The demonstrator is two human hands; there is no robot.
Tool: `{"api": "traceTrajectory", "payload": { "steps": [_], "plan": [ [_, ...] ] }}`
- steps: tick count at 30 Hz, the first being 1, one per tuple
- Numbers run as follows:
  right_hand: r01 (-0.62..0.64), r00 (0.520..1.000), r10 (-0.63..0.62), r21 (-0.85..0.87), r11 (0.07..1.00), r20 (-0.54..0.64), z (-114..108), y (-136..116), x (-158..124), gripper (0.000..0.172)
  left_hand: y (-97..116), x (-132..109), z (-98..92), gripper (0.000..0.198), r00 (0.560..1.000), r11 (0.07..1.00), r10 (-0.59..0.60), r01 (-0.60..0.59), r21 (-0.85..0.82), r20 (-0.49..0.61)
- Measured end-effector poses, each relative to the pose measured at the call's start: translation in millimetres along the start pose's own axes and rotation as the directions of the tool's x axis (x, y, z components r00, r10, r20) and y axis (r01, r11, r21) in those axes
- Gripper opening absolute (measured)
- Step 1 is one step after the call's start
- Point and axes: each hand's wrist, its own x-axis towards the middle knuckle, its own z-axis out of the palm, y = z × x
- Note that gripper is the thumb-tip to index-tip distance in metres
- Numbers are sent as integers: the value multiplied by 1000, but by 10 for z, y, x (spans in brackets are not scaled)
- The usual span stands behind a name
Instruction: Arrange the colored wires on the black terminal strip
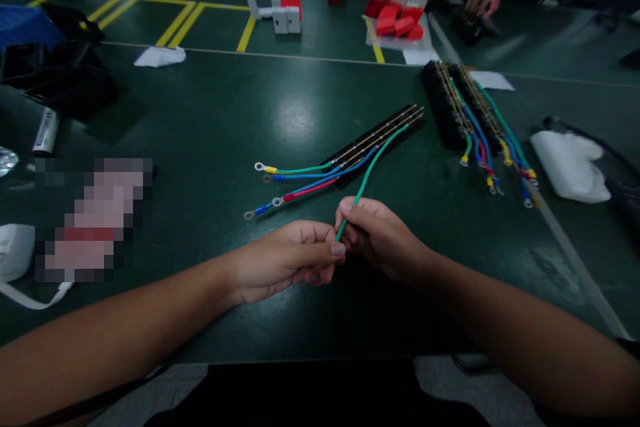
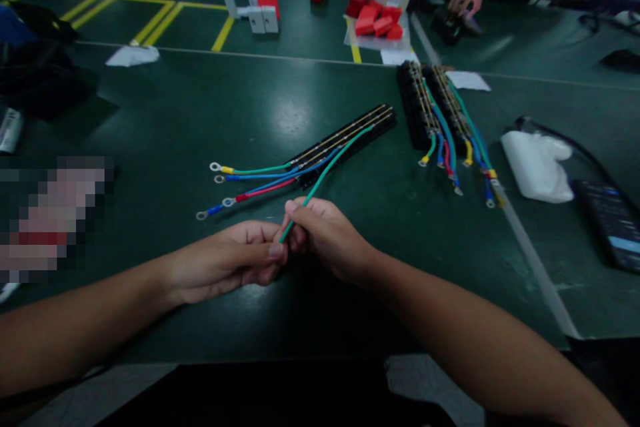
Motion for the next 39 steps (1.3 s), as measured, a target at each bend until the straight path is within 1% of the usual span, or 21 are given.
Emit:
{"api": "traceTrajectory", "payload": {
  "steps": [12,19,28,39],
  "plan": [
    [5,1000,-5,3,1000,16,-14,8,-7,29,-2,3,-2,25,1000,1000,-14,14,11,-22],
    [0,1000,0,1,1000,18,-2,6,-14,27,-4,5,5,21,1000,1000,-4,4,19,-4],
    [7,1000,-7,-4,1000,8,-9,13,-7,27,-1,5,15,22,1000,999,5,-5,38,-12],
    [16,1000,-16,-13,1000,5,-6,14,-7,27,6,5,17,18,1000,1000,1,-1,16,-4]
  ]
}}
